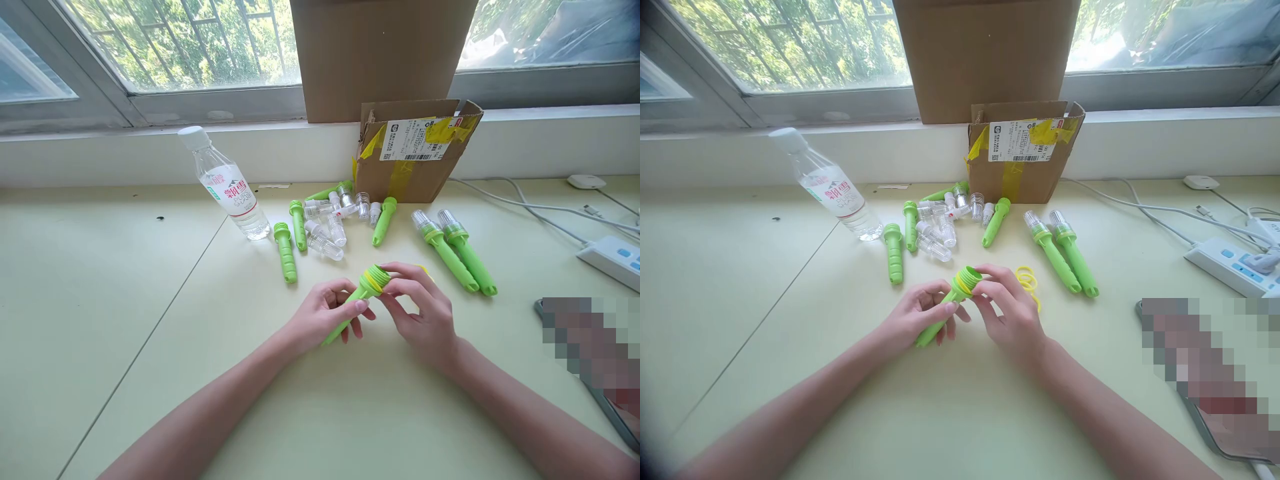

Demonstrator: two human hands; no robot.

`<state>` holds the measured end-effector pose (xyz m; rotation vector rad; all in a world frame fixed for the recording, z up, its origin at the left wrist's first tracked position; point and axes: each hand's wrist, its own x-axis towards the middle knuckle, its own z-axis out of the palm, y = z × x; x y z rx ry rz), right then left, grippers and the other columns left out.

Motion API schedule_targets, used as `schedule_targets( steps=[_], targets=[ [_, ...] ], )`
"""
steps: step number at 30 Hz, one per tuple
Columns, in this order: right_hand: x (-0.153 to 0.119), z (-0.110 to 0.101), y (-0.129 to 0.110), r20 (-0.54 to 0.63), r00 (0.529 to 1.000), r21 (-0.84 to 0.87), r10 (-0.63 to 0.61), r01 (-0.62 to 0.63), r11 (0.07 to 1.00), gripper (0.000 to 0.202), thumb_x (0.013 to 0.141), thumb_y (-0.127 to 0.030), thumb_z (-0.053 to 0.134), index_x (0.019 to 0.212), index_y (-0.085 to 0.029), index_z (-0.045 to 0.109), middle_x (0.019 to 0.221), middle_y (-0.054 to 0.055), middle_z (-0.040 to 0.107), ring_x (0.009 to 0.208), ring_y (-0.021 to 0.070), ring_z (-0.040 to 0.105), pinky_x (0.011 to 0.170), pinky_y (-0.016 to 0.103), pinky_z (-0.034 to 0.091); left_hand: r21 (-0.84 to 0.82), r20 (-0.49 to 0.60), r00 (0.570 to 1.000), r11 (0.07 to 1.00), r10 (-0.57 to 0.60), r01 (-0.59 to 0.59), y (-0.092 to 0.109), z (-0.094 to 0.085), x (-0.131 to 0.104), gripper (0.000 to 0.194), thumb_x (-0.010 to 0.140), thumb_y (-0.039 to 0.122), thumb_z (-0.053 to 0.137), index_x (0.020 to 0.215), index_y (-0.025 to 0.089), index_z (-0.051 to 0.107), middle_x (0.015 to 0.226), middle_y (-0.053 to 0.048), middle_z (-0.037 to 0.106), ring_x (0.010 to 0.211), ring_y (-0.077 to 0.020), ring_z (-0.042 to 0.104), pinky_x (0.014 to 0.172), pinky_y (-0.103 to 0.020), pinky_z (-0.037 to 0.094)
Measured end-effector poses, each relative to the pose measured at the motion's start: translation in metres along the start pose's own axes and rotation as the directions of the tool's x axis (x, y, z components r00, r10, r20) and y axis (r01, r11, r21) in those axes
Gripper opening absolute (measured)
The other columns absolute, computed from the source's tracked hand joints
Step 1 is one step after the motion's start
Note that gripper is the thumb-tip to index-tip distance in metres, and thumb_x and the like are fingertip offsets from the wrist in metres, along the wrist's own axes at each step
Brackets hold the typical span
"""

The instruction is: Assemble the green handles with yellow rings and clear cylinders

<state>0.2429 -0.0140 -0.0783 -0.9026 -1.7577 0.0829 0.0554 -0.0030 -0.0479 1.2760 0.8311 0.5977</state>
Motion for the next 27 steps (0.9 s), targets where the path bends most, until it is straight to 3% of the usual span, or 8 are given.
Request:
schedule_targets(
  steps=[5,11,16,22,27],
  targets=[
    [-0.0004,-0.0005,-0.0001,0.012,0.999,0.035,0.038,-0.039,0.999,0.023,0.082,-0.004,0.060,0.094,-0.023,0.059,0.108,0.008,0.064,0.093,0.0193,0.066,0.068,0.034,0.061,0.028,0.040,0.999,1.000,0.006,-0.008,0.0020,0.0006,-0.0008,0.034,0.092,0.045,0.049,0.101,0.014,0.059,0.087,-0.008,0.065,0.061,-0.0134,0.062,0.050,-0.023,0.048],
    [-0.0017,-0.0005,0.0029,0.033,0.997,0.074,0.072,-0.075,0.994,0.025,0.080,-0.003,0.062,0.094,-0.023,0.061,0.110,0.007,0.063,0.090,0.0170,0.065,0.062,0.030,0.061,0.049,0.042,0.999,0.999,0.013,-0.015,0.0020,0.0006,-0.0010,0.036,0.094,0.048,0.042,0.098,0.015,0.058,0.071,0.001,0.053,0.049,-0.0058,0.044,0.043,-0.019,0.034],
    [-0.0023,0.0014,0.0021,0.042,0.997,0.064,0.070,-0.073,0.995,0.024,0.080,-0.003,0.063,0.094,-0.023,0.061,0.109,0.008,0.064,0.096,0.0191,0.065,0.064,0.031,0.062,0.101,0.019,1.000,0.995,-0.008,0.006,0.0010,0.0012,-0.0018,0.037,0.093,0.051,0.042,0.097,0.016,0.054,0.063,0.004,0.050,0.043,-0.0047,0.036,0.041,-0.019,0.030],
    [-0.0024,0.0013,0.0010,0.034,0.998,0.054,0.056,-0.058,0.997,0.024,0.081,-0.005,0.063,0.095,-0.024,0.062,0.107,0.007,0.064,0.099,0.0203,0.065,0.062,0.030,0.062,0.111,-0.021,0.998,0.992,-0.052,0.054,0.0026,0.0020,-0.0026,0.030,0.089,0.048,0.054,0.100,0.021,0.046,0.064,0.005,0.055,0.041,-0.0048,0.038,0.039,-0.016,0.030],
    [-0.0022,0.0002,0.0008,0.031,0.998,0.054,0.050,-0.051,0.997,0.023,0.083,-0.007,0.062,0.097,-0.025,0.063,0.107,0.007,0.065,0.093,0.0193,0.067,0.062,0.031,0.062,0.062,-0.038,0.999,0.998,-0.015,0.017,0.0015,0.0017,-0.0015,0.029,0.088,0.048,0.054,0.093,0.020,0.047,0.073,-0.001,0.066,0.043,-0.0064,0.049,0.039,-0.017,0.036]
  ],
)
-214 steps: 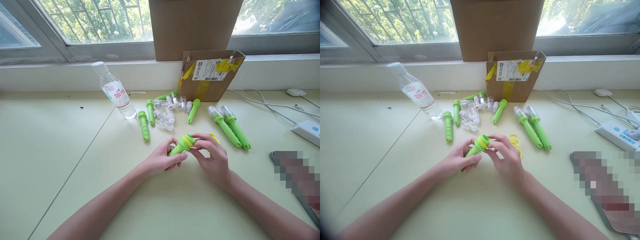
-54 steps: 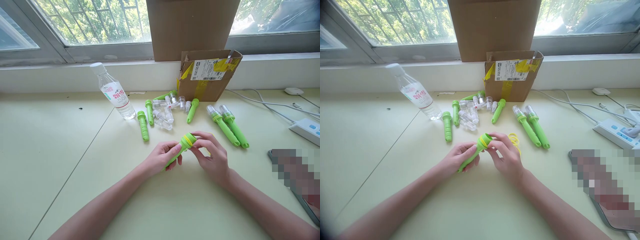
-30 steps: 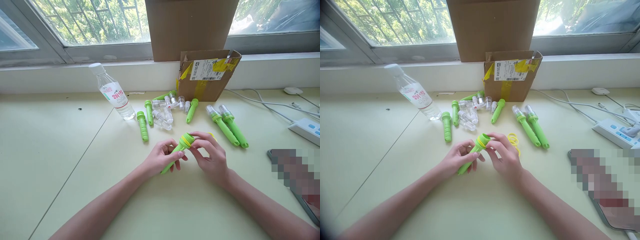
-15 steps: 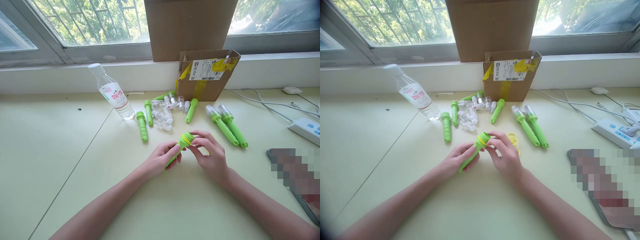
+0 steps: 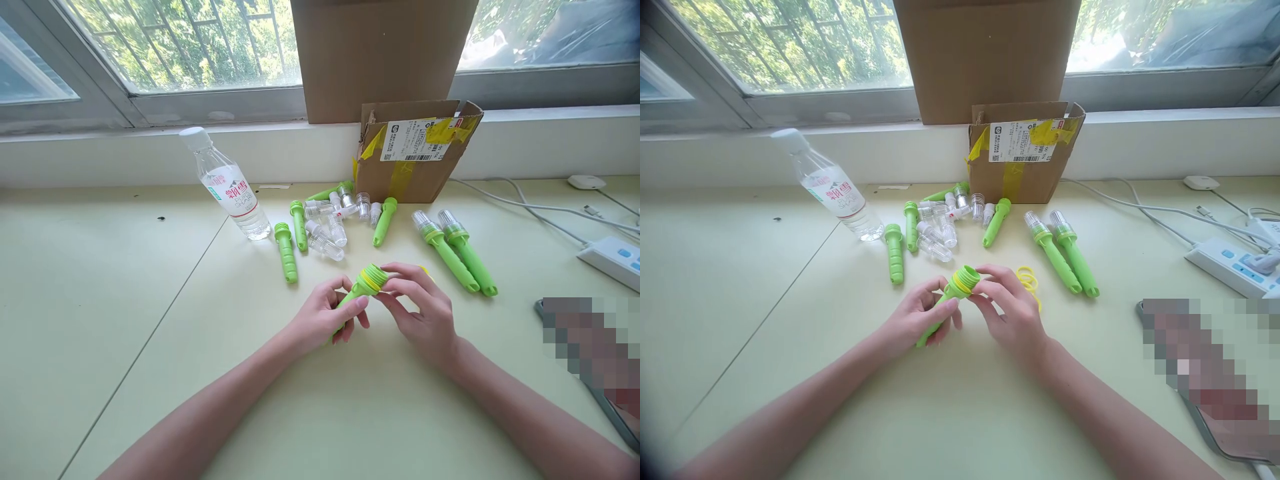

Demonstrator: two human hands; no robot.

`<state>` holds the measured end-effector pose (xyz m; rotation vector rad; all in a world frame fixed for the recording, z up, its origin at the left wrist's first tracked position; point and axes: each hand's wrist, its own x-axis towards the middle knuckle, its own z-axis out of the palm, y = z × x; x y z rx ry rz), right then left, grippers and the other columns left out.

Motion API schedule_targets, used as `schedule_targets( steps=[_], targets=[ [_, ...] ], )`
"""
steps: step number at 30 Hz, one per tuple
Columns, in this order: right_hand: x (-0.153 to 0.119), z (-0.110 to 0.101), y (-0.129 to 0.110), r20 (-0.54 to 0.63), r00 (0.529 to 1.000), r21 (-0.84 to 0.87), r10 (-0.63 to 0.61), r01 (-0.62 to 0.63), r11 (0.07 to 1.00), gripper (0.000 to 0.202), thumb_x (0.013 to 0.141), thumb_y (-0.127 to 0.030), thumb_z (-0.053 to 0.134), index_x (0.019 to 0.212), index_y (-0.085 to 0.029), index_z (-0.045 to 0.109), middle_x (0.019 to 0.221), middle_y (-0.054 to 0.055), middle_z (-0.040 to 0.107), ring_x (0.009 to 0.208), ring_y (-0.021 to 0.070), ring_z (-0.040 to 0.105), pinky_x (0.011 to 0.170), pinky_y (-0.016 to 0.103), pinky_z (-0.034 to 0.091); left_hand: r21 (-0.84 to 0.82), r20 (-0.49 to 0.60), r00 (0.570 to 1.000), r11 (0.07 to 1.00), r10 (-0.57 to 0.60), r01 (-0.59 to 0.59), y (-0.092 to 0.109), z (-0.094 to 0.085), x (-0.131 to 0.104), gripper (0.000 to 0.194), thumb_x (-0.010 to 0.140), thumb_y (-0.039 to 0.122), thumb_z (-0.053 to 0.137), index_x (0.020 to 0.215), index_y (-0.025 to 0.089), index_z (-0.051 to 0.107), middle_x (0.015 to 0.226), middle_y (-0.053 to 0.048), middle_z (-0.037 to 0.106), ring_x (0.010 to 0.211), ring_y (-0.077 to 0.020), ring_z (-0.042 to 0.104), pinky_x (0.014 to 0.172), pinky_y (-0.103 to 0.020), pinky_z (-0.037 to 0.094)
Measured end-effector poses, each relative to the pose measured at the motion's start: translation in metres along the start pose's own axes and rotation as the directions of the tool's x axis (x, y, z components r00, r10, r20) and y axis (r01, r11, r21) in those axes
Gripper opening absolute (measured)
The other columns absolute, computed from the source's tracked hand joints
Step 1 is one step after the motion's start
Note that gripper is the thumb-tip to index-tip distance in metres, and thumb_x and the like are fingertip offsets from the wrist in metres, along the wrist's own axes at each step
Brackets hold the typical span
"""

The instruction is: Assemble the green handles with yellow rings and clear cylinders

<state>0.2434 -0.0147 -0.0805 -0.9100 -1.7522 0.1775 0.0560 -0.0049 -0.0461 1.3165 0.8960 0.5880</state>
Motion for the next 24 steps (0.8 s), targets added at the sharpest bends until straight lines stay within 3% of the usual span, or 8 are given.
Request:
schedule_targets(
  steps=[5,12,16,19,24],
  targets=[
    [0.0011,-0.0003,-0.0026,-0.004,1.000,0.018,-0.004,0.004,1.000,0.023,0.082,-0.006,0.063,0.096,-0.024,0.063,0.109,0.007,0.064,0.091,0.0188,0.068,0.064,0.032,0.063,-0.046,-0.014,1.000,0.999,0.027,-0.028,-0.0023,-0.0005,0.0009,0.032,0.088,0.047,0.055,0.097,0.016,0.056,0.082,-0.006,0.068,0.053,-0.0105,0.059,0.044,-0.020,0.043],
    [0.0041,-0.0017,-0.0047,-0.001,1.000,0.028,-0.001,0.001,1.000,0.022,0.081,-0.006,0.063,0.095,-0.023,0.063,0.111,0.007,0.063,0.080,0.0154,0.068,0.062,0.031,0.062,-0.080,0.033,0.998,0.995,0.061,-0.059,0.0000,-0.0022,0.0013,0.038,0.090,0.047,0.051,0.099,0.013,0.064,0.087,-0.008,0.064,0.067,-0.0133,0.059,0.051,-0.021,0.048],
    [0.0046,-0.0028,-0.0045,0.011,1.000,0.028,0.002,-0.002,1.000,0.020,0.082,-0.009,0.064,0.096,-0.023,0.062,0.111,0.007,0.062,0.081,0.0150,0.066,0.059,0.030,0.062,-0.082,0.054,0.998,0.997,0.014,-0.009,0.0018,-0.0028,0.0008,0.040,0.092,0.049,0.047,0.091,0.013,0.063,0.079,-0.006,0.062,0.054,-0.0079,0.051,0.044,-0.018,0.041],
    [0.0038,-0.0034,-0.0044,0.053,0.999,0.034,0.009,-0.011,0.999,0.021,0.081,-0.011,0.065,0.098,-0.023,0.061,0.111,0.008,0.062,0.088,0.0176,0.065,0.058,0.030,0.062,-0.113,0.035,0.999,0.993,-0.015,0.019,0.0012,-0.0033,0.0008,0.036,0.091,0.051,0.047,0.102,0.017,0.056,0.075,-0.001,0.060,0.046,-0.0057,0.045,0.037,-0.017,0.032],
    [0.0023,-0.0037,-0.0049,0.112,0.994,0.052,0.016,-0.022,0.998,0.027,0.080,-0.009,0.062,0.102,-0.022,0.059,0.116,0.011,0.060,0.094,0.0198,0.064,0.057,0.030,0.061,-0.095,0.029,0.999,0.995,-0.034,0.037,-0.0011,-0.0040,0.0007,0.033,0.083,0.046,0.063,0.097,0.021,0.045,0.063,0.005,0.059,0.038,-0.0039,0.039,0.035,-0.015,0.027]
  ],
)
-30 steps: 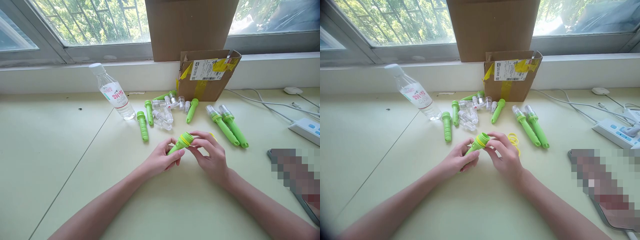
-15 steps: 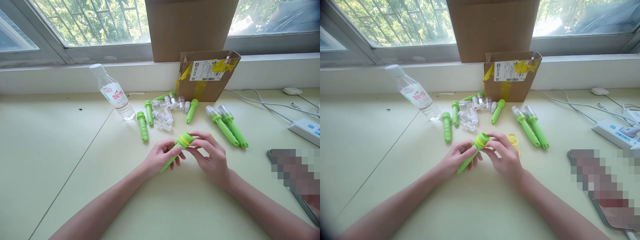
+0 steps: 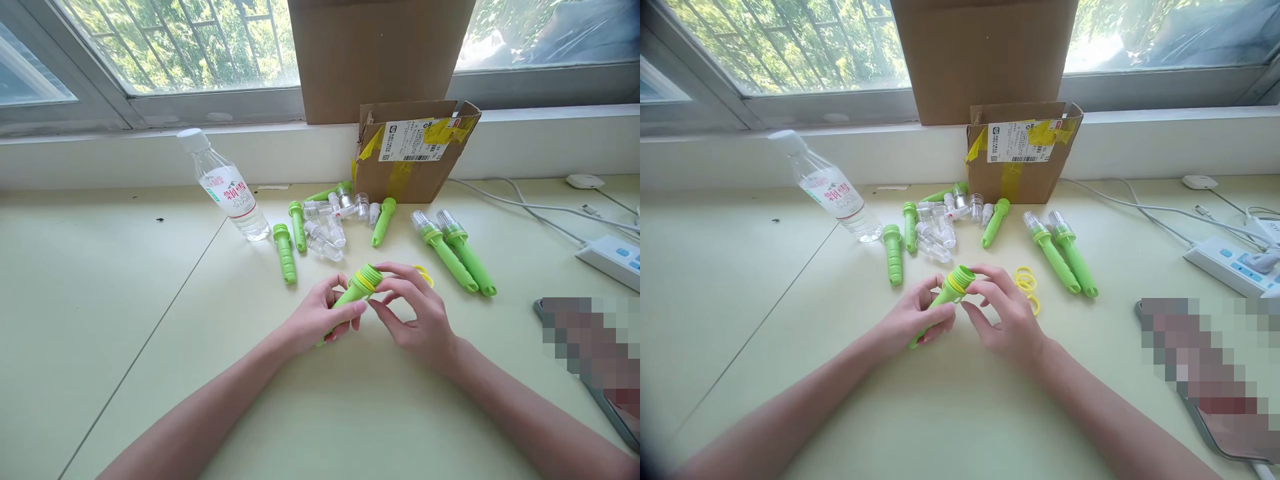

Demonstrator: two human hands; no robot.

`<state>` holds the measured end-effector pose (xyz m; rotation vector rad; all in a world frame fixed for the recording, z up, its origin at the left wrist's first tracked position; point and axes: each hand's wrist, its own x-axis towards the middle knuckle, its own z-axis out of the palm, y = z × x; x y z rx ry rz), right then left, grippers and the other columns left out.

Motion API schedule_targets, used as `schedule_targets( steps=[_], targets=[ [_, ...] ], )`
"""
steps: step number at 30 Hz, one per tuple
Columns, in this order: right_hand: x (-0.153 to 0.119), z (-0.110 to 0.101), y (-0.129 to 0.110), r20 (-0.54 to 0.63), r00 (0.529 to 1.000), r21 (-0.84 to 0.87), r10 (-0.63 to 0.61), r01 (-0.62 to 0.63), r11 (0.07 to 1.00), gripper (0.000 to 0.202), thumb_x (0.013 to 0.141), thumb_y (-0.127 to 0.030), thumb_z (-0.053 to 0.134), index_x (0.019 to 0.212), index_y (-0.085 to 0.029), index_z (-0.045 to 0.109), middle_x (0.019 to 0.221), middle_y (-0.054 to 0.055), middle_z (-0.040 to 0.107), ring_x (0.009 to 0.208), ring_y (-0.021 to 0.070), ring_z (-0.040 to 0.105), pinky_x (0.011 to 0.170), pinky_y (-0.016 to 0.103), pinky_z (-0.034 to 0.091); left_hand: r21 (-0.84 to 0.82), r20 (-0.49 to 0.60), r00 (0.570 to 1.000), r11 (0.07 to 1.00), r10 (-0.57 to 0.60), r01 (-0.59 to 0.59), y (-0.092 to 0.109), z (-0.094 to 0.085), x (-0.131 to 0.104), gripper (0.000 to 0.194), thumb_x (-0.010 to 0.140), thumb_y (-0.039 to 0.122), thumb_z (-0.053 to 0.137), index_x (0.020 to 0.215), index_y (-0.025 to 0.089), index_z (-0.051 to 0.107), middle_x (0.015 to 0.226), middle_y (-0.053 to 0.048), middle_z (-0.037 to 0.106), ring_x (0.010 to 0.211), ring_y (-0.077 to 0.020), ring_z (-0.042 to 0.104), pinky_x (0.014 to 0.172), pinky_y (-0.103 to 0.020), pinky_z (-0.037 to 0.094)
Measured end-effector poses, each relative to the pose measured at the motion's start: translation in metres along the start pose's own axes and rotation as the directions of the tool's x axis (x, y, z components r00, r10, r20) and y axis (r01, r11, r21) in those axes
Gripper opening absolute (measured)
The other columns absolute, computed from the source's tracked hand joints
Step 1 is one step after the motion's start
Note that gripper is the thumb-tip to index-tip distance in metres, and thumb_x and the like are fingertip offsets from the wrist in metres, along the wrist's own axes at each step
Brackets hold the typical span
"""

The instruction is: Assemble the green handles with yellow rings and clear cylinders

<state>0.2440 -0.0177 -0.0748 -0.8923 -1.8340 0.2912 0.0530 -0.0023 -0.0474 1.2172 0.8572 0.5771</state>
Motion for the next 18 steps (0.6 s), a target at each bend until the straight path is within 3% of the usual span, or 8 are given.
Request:
schedule_targets(
  steps=[4,9,13,18],
  targets=[
    [-0.0011,0.0018,0.0030,-0.033,0.999,-0.041,-0.031,0.030,0.999,0.024,0.081,-0.007,0.059,0.098,-0.023,0.059,0.114,0.009,0.061,0.094,0.0196,0.064,0.061,0.032,0.061,0.017,-0.030,1.000,1.000,-0.002,0.002,-0.0008,0.0010,-0.0003,0.036,0.079,0.044,0.068,0.087,0.022,0.041,0.062,0.005,0.062,0.037,-0.0048,0.043,0.035,-0.015,0.030],
    [-0.0016,0.0035,0.0049,-0.087,0.992,-0.109,-0.089,0.079,0.991,0.025,0.080,-0.003,0.060,0.095,-0.023,0.057,0.111,0.009,0.063,0.095,0.0205,0.066,0.072,0.037,0.060,-0.025,-0.049,0.999,1.000,0.001,-0.002,-0.0001,0.0026,0.0003,0.034,0.078,0.043,0.069,0.084,0.020,0.045,0.076,-0.003,0.071,0.041,-0.0082,0.054,0.034,-0.017,0.035],
    [-0.0014,0.0030,0.0046,-0.123,0.987,-0.139,-0.104,0.087,0.987,0.022,0.081,-0.004,0.059,0.091,-0.024,0.057,0.104,0.008,0.065,0.092,0.0212,0.068,0.075,0.038,0.059,-0.017,-0.038,0.999,1.000,0.018,-0.019,0.0001,0.0025,0.0006,0.031,0.078,0.043,0.069,0.088,0.016,0.057,0.080,-0.007,0.071,0.051,-0.0117,0.061,0.041,-0.019,0.042],
    [-0.0006,0.0003,0.0056,-0.143,0.983,-0.137,-0.114,0.094,0.986,0.020,0.082,-0.005,0.058,0.088,-0.024,0.059,0.109,0.008,0.065,0.079,0.0173,0.069,0.072,0.035,0.059,0.078,-0.020,0.998,0.996,0.053,-0.051,0.0007,0.0034,0.0000,0.036,0.085,0.047,0.058,0.099,0.014,0.064,0.085,-0.009,0.069,0.058,-0.0126,0.062,0.047,-0.020,0.045]
  ],
)
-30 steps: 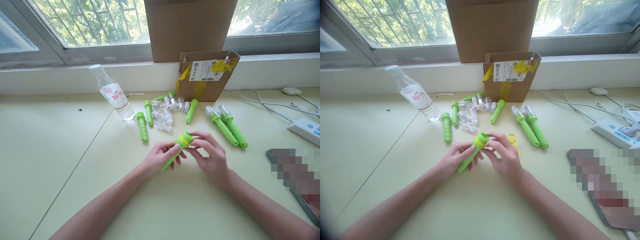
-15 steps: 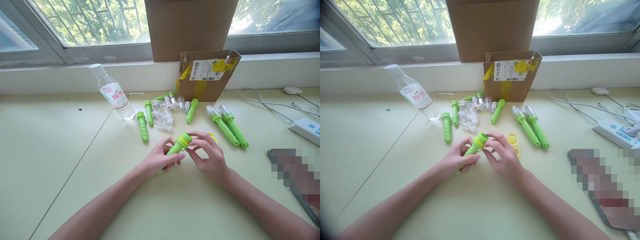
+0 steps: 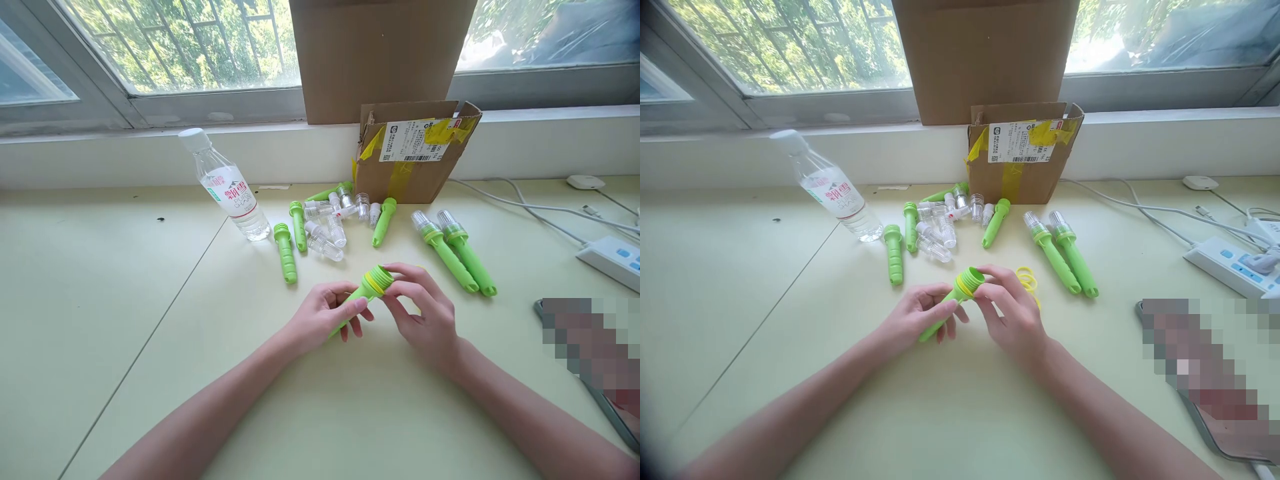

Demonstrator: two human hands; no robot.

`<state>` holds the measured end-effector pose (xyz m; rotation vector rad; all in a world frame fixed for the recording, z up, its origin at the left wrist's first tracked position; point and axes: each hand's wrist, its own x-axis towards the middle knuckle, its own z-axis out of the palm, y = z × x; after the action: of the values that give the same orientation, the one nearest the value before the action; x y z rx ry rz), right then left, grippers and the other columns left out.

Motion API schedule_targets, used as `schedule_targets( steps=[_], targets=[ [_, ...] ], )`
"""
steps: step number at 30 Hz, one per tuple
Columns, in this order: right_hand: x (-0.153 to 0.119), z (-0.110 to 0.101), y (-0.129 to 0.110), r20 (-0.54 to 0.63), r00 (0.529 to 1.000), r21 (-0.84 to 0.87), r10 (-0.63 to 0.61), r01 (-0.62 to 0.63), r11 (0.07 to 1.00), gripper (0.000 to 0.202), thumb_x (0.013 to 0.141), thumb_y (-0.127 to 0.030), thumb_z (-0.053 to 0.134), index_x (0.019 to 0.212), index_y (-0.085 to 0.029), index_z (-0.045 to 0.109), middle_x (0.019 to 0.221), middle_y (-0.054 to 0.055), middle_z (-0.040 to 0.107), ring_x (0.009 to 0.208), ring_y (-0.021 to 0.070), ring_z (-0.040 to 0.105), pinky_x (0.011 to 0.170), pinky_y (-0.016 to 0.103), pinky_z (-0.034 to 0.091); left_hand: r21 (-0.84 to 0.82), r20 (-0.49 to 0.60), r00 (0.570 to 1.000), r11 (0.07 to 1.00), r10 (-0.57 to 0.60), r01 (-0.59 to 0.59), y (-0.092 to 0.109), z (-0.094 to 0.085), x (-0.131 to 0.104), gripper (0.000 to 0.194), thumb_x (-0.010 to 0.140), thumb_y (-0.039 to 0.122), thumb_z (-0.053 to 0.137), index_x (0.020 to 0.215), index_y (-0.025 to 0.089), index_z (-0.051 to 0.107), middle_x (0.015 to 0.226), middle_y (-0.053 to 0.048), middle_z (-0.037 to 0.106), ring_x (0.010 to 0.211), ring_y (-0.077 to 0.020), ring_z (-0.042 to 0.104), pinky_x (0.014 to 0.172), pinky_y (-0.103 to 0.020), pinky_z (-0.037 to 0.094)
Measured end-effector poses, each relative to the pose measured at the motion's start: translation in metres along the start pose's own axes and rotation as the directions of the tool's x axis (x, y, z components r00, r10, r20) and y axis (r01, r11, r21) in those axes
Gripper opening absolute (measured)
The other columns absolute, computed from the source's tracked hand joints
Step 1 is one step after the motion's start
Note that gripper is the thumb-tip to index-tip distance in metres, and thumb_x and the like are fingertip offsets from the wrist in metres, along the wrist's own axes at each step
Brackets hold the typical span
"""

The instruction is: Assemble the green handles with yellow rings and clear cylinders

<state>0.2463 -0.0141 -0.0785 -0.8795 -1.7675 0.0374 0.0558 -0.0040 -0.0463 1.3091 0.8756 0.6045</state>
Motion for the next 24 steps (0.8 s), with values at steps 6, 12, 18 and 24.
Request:
schedule_targets(
  steps=[6,12,18,24],
  targets=[
    [0.0011,0.0003,0.0008,0.006,1.000,-0.011,-0.004,0.004,1.000,0.020,0.082,-0.004,0.060,0.090,-0.023,0.059,0.107,0.009,0.065,0.090,0.0201,0.070,0.076,0.036,0.059,0.078,-0.023,1.000,0.997,0.012,-0.010,-0.0001,0.0027,-0.0012,0.034,0.089,0.049,0.050,0.095,0.017,0.061,0.073,0.000,0.061,0.043,-0.0043,0.041,0.040,-0.018,0.032],
    [0.0020,0.0013,0.0000,0.009,1.000,0.010,-0.008,0.008,1.000,0.022,0.081,-0.004,0.061,0.091,-0.024,0.059,0.106,0.008,0.064,0.091,0.0202,0.069,0.076,0.037,0.060,0.072,-0.083,0.995,0.996,-0.047,0.053,0.0008,0.0053,-0.0025,0.032,0.080,0.038,0.067,0.095,0.023,0.043,0.063,0.007,0.059,0.042,-0.0043,0.042,0.041,-0.015,0.033],
    [0.0022,0.0006,-0.0005,0.016,1.000,0.028,-0.002,0.002,1.000,0.025,0.080,-0.001,0.061,0.093,-0.023,0.060,0.109,0.009,0.062,0.089,0.0194,0.069,0.075,0.036,0.060,0.042,-0.044,0.999,0.999,-0.007,0.009,-0.0023,0.0038,-0.0012,0.029,0.084,0.042,0.062,0.087,0.020,0.044,0.077,-0.002,0.068,0.043,-0.0067,0.050,0.038,-0.017,0.036],
    [0.0018,0.0007,-0.0021,0.011,1.000,0.032,0.018,-0.019,0.999,0.025,0.081,-0.001,0.061,0.094,-0.022,0.061,0.109,0.008,0.063,0.089,0.0194,0.069,0.073,0.036,0.060,0.048,-0.020,0.999,0.998,0.047,-0.046,-0.0041,0.0021,0.0001,0.031,0.089,0.045,0.055,0.101,0.017,0.057,0.084,-0.006,0.068,0.054,-0.0104,0.059,0.043,-0.019,0.044]
  ],
)
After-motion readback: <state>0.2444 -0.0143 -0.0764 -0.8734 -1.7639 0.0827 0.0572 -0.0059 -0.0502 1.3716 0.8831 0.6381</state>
